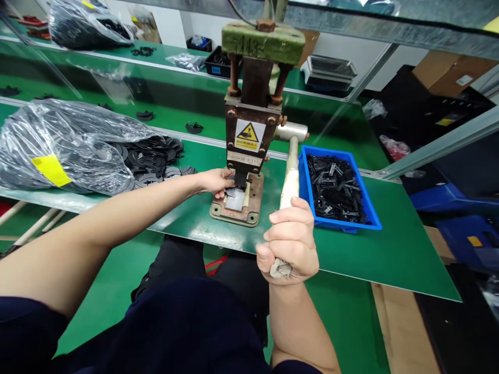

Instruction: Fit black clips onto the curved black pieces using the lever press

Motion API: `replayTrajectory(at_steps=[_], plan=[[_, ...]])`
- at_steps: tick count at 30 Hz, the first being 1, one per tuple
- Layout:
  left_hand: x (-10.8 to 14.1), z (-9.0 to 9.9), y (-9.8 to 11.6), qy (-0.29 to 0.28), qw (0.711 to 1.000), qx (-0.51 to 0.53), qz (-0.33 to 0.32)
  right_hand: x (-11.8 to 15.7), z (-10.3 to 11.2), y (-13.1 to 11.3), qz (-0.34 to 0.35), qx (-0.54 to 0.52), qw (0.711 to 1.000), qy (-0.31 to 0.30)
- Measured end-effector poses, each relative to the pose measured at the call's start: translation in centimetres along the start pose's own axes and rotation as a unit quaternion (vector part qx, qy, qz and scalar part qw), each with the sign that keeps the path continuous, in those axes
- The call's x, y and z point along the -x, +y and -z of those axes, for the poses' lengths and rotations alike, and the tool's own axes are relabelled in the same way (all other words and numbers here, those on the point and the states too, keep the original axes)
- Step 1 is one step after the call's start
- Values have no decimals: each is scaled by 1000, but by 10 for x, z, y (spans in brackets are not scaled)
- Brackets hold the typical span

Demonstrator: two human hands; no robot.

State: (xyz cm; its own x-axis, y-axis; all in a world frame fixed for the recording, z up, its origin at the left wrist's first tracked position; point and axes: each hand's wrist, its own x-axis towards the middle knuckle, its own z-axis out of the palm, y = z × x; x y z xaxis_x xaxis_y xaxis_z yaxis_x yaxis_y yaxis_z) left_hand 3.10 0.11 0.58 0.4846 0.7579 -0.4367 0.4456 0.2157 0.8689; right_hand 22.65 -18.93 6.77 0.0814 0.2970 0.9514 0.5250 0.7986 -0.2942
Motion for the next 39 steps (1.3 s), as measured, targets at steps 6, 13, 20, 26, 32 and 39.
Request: replayTrajectory(at_steps=[6,13,20,26,32,39], plan=[[31,-30,-16,108,990,46,-83,0,2,5,8,-11,1000,-7],[91,23,-75,222,922,-208,-241,3,-3,16,11,-24,998,49],[95,152,-94,272,811,-499,-139,4,-8,19,26,-31,996,75],[65,145,-78,183,783,-583,-117,3,-4,13,11,-13,999,44],[45,135,-70,176,786,-579,-124,3,-4,12,10,-14,999,43],[38,102,-69,134,852,-467,-194,2,-3,12,18,-10,999,31]])
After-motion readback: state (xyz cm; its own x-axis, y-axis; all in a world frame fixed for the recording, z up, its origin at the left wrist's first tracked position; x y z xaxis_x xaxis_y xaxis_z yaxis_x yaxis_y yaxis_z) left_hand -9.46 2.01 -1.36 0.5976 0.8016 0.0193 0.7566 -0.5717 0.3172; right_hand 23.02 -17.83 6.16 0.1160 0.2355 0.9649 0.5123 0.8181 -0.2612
